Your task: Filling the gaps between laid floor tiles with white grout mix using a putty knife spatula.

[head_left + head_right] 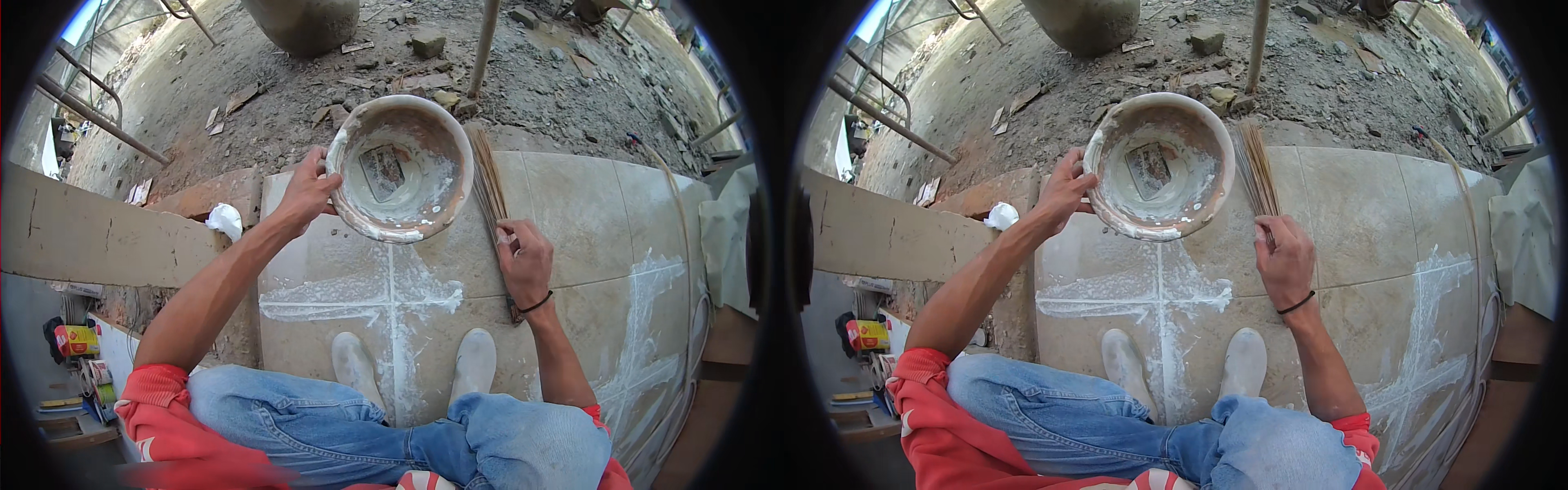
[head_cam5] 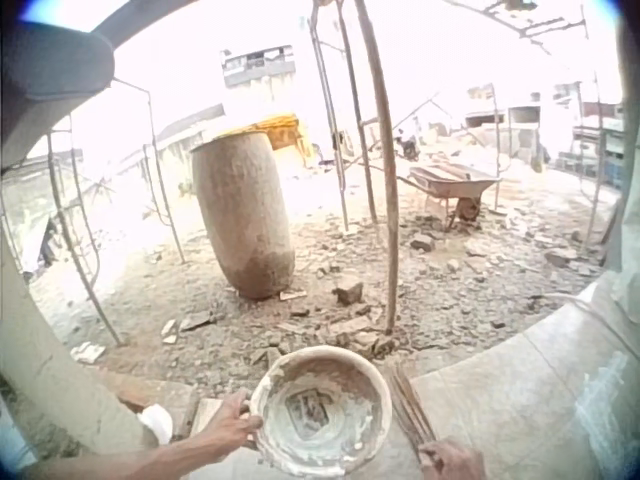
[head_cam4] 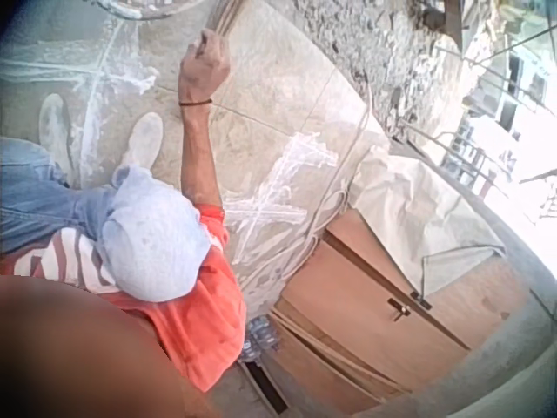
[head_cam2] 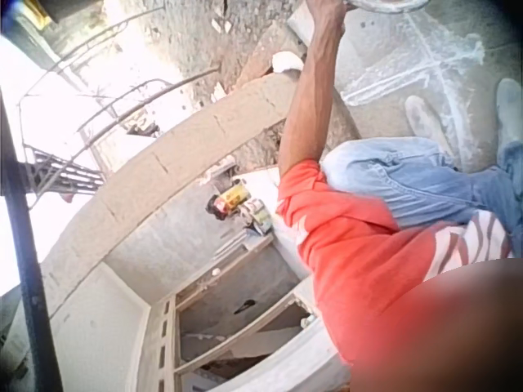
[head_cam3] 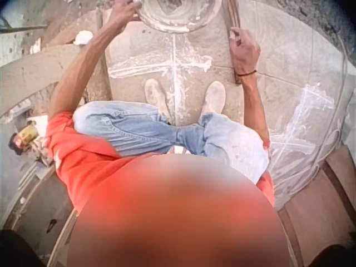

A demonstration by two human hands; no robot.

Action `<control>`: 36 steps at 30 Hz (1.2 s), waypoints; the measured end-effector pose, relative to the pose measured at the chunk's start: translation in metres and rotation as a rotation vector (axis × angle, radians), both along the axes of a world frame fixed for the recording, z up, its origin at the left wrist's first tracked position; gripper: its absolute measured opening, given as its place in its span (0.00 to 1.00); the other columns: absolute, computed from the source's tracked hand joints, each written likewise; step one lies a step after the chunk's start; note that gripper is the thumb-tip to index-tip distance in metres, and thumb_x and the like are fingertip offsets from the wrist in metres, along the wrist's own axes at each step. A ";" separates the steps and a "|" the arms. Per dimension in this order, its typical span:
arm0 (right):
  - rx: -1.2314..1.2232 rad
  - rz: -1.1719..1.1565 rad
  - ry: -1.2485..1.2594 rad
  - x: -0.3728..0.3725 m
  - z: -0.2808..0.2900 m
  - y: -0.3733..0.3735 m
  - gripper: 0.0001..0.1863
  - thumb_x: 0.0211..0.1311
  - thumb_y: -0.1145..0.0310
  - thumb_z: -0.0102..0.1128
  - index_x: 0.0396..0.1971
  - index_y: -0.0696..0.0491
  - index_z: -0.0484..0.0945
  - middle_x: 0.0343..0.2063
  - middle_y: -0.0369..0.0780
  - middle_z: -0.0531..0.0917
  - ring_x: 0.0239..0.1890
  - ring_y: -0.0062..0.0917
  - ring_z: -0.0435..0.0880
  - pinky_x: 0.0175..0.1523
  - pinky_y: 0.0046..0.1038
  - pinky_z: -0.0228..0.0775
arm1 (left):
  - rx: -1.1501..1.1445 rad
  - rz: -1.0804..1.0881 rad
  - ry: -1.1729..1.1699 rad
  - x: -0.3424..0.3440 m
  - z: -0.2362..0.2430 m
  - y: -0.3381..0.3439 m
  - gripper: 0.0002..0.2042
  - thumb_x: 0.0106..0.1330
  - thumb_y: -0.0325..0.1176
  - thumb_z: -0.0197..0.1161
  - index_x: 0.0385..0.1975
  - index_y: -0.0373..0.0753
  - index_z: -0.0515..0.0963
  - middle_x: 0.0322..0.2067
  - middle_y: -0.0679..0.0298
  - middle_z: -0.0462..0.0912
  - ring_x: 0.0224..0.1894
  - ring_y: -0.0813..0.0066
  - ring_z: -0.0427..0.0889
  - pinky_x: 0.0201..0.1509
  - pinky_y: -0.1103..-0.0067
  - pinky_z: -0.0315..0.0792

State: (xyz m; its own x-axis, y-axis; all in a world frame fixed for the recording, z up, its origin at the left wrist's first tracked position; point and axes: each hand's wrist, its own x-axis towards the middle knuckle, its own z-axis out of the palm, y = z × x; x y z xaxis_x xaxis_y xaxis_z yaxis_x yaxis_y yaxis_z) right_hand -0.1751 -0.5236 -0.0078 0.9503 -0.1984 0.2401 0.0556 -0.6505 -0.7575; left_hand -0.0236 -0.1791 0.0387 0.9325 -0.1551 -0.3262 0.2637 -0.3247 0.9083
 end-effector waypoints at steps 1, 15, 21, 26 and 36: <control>-0.054 0.076 -0.028 0.020 0.006 0.011 0.08 0.63 0.71 0.66 0.40 0.56 0.85 0.33 0.45 0.86 0.34 0.46 0.86 0.43 0.41 0.78 | -0.012 -0.039 -0.018 -0.002 -0.002 -0.009 0.16 0.70 0.23 0.57 0.55 0.39 0.67 0.48 0.58 0.80 0.42 0.69 0.85 0.36 0.68 0.89; -0.406 -0.054 0.524 0.134 -0.065 0.009 0.26 0.55 0.55 0.74 0.52 0.50 0.85 0.46 0.51 0.88 0.51 0.44 0.88 0.56 0.44 0.81 | -0.021 -0.263 -0.262 -0.059 -0.002 -0.118 0.14 0.67 0.20 0.58 0.52 0.34 0.71 0.48 0.60 0.78 0.35 0.77 0.81 0.33 0.76 0.79; -0.245 -0.029 0.449 0.117 -0.040 0.015 0.19 0.56 0.60 0.73 0.46 0.52 0.85 0.44 0.49 0.89 0.49 0.45 0.88 0.54 0.46 0.80 | -0.046 -0.227 -0.280 -0.051 -0.014 -0.106 0.14 0.67 0.19 0.58 0.51 0.33 0.71 0.50 0.59 0.78 0.36 0.76 0.81 0.34 0.76 0.80; -0.438 -0.108 0.149 0.106 -0.026 0.015 0.11 0.57 0.66 0.68 0.38 0.53 0.84 0.40 0.48 0.89 0.45 0.48 0.88 0.50 0.47 0.80 | -0.034 -0.164 -0.296 -0.049 -0.018 -0.110 0.13 0.65 0.18 0.58 0.50 0.32 0.72 0.49 0.58 0.78 0.36 0.75 0.83 0.32 0.77 0.79; -0.271 -0.088 0.107 0.100 -0.052 0.046 0.12 0.57 0.68 0.62 0.39 0.56 0.87 0.33 0.54 0.88 0.40 0.52 0.88 0.49 0.50 0.78 | -0.053 -0.170 -0.291 -0.060 -0.008 -0.118 0.13 0.64 0.18 0.60 0.47 0.31 0.71 0.45 0.62 0.79 0.29 0.83 0.80 0.27 0.81 0.74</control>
State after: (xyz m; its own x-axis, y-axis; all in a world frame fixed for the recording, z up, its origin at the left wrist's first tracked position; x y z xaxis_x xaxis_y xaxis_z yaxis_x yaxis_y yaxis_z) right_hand -0.0753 -0.4775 -0.0600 0.9551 -0.2231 0.1948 -0.0806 -0.8285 -0.5541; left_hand -0.0838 -0.2968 0.0306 0.9445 -0.3264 -0.0374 -0.0632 -0.2923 0.9542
